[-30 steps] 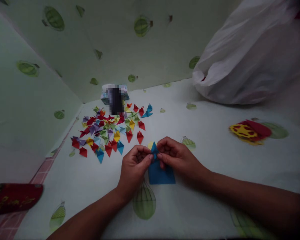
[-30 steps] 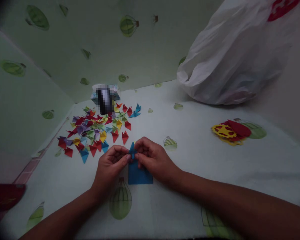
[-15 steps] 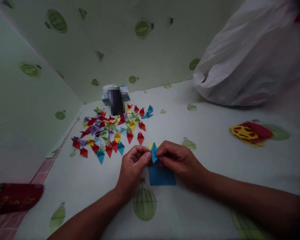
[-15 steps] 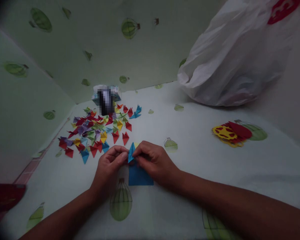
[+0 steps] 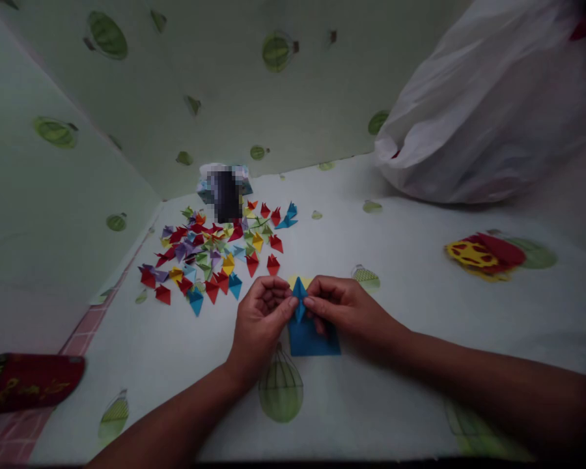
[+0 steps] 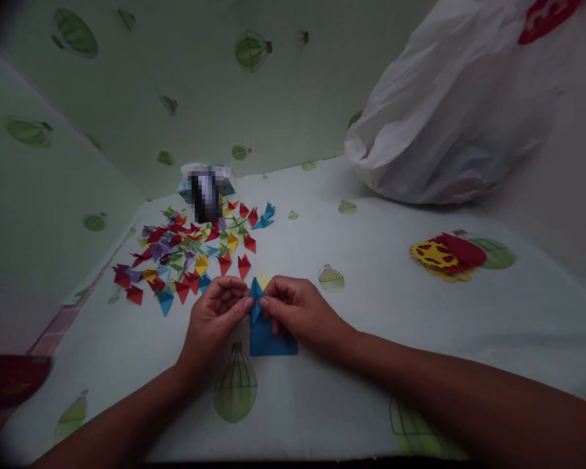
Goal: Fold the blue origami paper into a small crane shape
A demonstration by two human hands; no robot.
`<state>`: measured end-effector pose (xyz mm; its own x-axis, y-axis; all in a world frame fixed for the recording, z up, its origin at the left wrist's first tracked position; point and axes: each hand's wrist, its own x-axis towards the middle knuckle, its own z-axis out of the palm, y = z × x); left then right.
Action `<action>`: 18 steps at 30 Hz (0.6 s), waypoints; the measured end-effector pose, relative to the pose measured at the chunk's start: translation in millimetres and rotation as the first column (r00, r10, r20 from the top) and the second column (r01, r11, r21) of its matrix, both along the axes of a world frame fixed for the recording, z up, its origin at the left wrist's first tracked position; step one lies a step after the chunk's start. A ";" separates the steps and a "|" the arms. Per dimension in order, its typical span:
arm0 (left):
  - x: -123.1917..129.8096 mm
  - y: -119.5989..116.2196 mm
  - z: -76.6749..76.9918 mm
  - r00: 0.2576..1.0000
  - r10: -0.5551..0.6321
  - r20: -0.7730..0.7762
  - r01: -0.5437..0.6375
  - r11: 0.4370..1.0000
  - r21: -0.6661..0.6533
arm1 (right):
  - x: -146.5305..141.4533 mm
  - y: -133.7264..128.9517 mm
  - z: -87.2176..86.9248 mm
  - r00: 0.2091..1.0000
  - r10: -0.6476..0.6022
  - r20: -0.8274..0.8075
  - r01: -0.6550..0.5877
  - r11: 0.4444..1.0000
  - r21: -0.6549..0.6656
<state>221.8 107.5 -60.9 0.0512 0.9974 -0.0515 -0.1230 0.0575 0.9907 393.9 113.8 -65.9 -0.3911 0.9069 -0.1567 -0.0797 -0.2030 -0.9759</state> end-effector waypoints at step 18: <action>-5.0 1.0 -7.7 0.985 -0.173 -0.001 0.171 0.975 -0.142 | -1.7 -2.2 1.9 0.997 -0.011 -0.077 0.010 1.000 -0.016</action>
<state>216.8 108.4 -68.6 0.2195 0.9565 -0.1924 -0.0866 0.2155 0.9727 392.1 111.7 -64.0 -0.3927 0.9089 -0.1402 -0.1568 -0.2164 -0.9636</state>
